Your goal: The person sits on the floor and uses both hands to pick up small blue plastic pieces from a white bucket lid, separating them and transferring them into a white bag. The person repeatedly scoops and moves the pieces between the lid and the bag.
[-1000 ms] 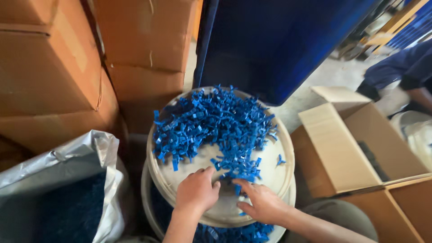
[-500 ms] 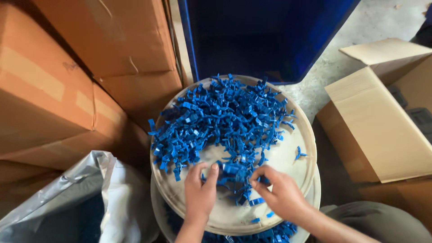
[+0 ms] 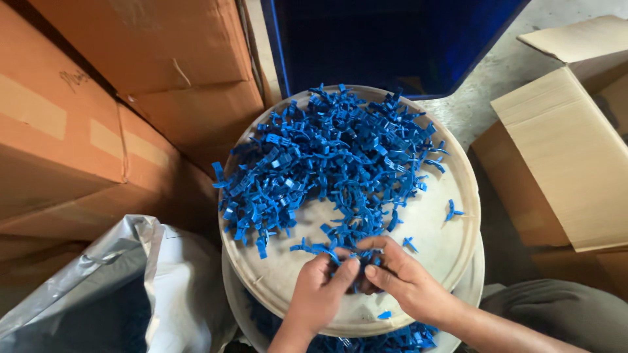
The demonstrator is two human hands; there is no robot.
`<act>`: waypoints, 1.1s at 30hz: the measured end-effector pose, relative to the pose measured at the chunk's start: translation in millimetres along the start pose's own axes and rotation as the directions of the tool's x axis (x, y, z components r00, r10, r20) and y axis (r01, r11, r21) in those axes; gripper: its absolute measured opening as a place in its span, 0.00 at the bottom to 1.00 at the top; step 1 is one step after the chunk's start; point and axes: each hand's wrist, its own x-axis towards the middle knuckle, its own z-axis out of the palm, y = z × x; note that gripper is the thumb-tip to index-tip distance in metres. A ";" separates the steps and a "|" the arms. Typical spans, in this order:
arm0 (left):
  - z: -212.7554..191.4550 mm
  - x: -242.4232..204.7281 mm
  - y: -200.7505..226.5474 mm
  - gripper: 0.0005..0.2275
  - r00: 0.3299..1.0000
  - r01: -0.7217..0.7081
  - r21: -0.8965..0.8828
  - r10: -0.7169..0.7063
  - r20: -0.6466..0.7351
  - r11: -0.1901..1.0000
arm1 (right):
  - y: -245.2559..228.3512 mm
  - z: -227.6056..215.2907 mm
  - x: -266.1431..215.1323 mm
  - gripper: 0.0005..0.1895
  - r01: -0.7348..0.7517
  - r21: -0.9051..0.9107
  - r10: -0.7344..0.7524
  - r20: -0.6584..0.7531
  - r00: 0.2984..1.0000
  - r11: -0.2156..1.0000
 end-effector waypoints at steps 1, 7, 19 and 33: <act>2.5 -0.9 0.3 0.09 1.000 -0.029 0.041 0.029 -0.012 0.999 | -6.3 1.2 -0.2 0.22 -0.014 -0.068 0.013 -0.019 1.000 0.998; 11.2 -3.0 -2.6 0.09 0.990 -0.131 0.098 0.134 -0.032 0.987 | -36.4 8.9 -6.9 0.27 -0.167 -0.565 0.034 -0.238 0.971 0.808; 21.1 -3.7 -3.7 0.08 0.917 -0.211 0.670 0.382 -0.117 0.712 | -20.5 -4.7 -6.5 0.15 0.116 -0.625 -0.209 -0.076 0.975 0.772; -19.3 19.3 -59.7 0.10 0.889 0.381 0.154 -0.407 0.208 0.912 | -30.0 -18.1 -11.5 0.16 0.190 -0.606 -0.108 0.169 0.980 0.773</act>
